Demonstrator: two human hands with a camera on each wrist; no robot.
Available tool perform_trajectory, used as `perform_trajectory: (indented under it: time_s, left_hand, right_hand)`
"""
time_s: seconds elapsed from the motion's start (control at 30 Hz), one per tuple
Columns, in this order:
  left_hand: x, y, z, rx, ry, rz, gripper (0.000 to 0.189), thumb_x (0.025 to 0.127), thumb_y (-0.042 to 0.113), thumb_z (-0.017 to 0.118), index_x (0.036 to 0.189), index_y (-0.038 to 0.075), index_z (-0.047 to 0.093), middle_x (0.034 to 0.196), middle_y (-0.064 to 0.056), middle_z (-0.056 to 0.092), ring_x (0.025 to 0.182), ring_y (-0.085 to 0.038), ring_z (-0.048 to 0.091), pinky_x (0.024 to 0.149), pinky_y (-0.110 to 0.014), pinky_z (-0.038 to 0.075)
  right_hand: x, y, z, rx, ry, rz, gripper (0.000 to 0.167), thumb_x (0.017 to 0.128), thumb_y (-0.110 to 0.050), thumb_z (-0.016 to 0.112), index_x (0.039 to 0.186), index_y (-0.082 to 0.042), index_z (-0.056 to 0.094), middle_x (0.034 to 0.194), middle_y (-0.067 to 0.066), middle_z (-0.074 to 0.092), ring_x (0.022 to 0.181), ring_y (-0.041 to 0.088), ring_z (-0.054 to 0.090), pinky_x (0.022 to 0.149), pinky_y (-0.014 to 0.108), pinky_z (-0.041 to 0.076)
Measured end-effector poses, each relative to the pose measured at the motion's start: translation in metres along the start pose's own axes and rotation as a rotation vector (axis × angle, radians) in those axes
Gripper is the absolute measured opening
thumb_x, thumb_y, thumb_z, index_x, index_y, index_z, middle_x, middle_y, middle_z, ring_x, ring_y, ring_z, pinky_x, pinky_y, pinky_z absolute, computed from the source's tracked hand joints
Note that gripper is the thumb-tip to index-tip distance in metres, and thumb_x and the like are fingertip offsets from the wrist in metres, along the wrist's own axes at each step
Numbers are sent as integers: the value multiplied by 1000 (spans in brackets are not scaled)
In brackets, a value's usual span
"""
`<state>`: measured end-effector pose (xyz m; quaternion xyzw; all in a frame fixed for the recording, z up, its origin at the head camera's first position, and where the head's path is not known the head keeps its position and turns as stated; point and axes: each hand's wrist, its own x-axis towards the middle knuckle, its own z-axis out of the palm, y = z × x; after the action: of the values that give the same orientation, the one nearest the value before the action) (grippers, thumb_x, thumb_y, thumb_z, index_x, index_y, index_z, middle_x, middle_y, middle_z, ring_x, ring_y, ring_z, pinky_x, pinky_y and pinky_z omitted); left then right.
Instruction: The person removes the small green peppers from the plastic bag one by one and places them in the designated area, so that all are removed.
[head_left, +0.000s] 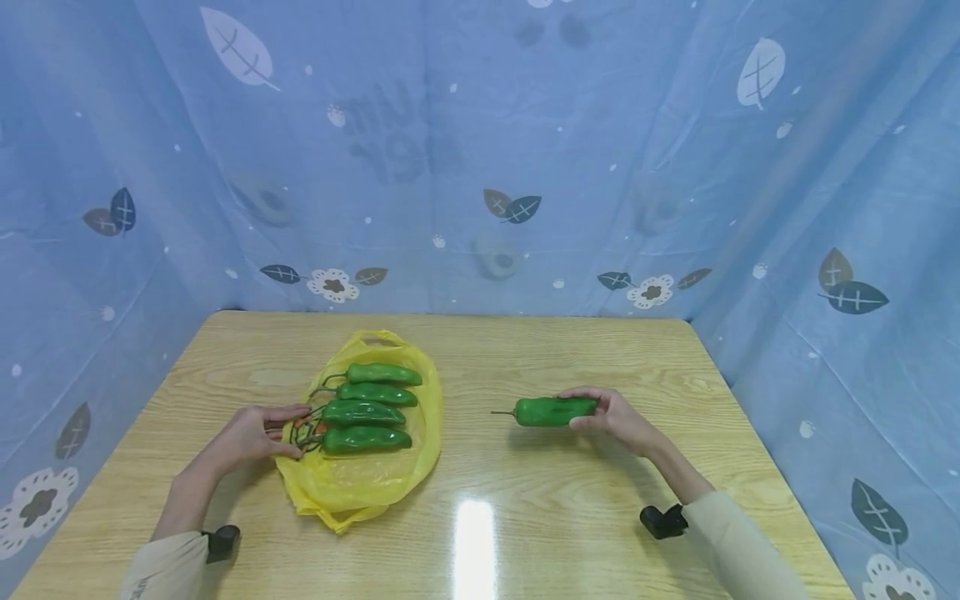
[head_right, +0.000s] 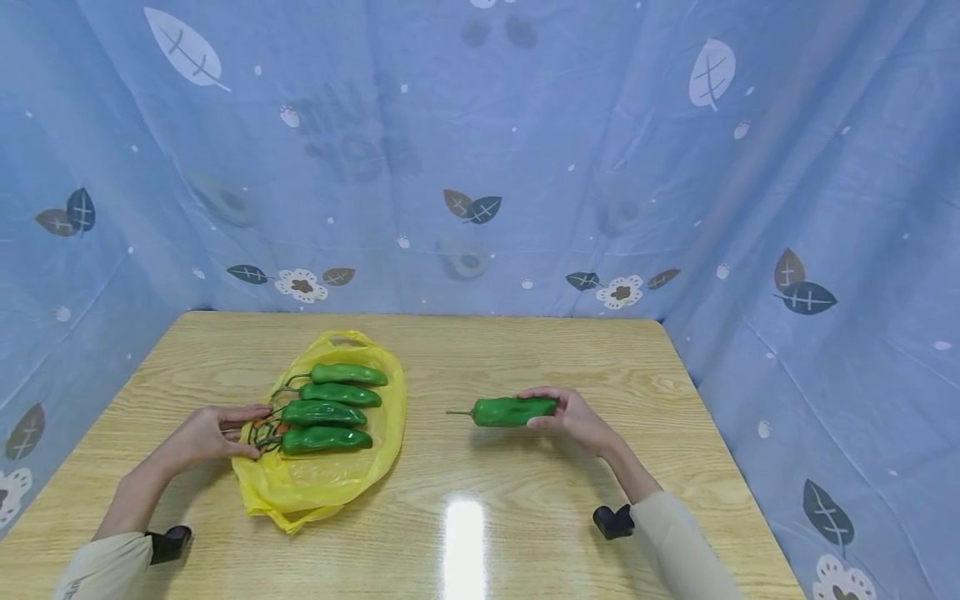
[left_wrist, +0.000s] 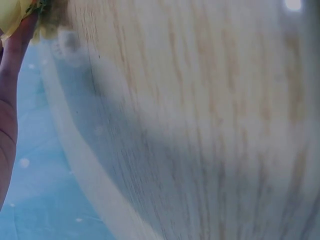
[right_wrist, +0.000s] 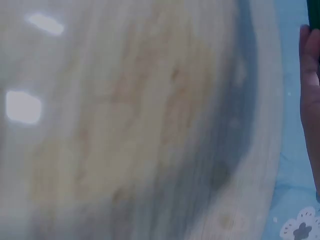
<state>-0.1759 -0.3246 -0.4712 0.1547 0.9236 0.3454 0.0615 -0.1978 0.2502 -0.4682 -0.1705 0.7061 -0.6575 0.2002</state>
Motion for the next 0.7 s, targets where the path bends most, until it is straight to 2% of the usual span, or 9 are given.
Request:
perform_trajectory:
  time_s: [0.23,0.5,0.7]
  left_hand:
    - [0,1,0,18,4,5,70,66,27,88,125,-1,63,125,-28,57,106,-39,61,82,-39,57]
    - [1,-2,0,24,2,-9,68,67,27,87,125,0,63,126,-28,56,105,-37,63,82,-38,57]
    - [-1,-3,1,28,5,-19,68,68,28,87,125,1,64,126,-26,58,102,-32,64,81,-35,58]
  right_hand:
    - [10,-2,-8,9,-35,21,46,87,0,66,131,4,53,130,9,49,105,19,57,85,31,56]
    - [23,-1,-17,-7,0,35,53,88,-1,66,135,10,46,134,16,46,106,19,57,87,32,55]
    - [36,0,-20,9,12,17,54,88,1,65,136,11,44,132,8,49,107,19,57,88,31,55]
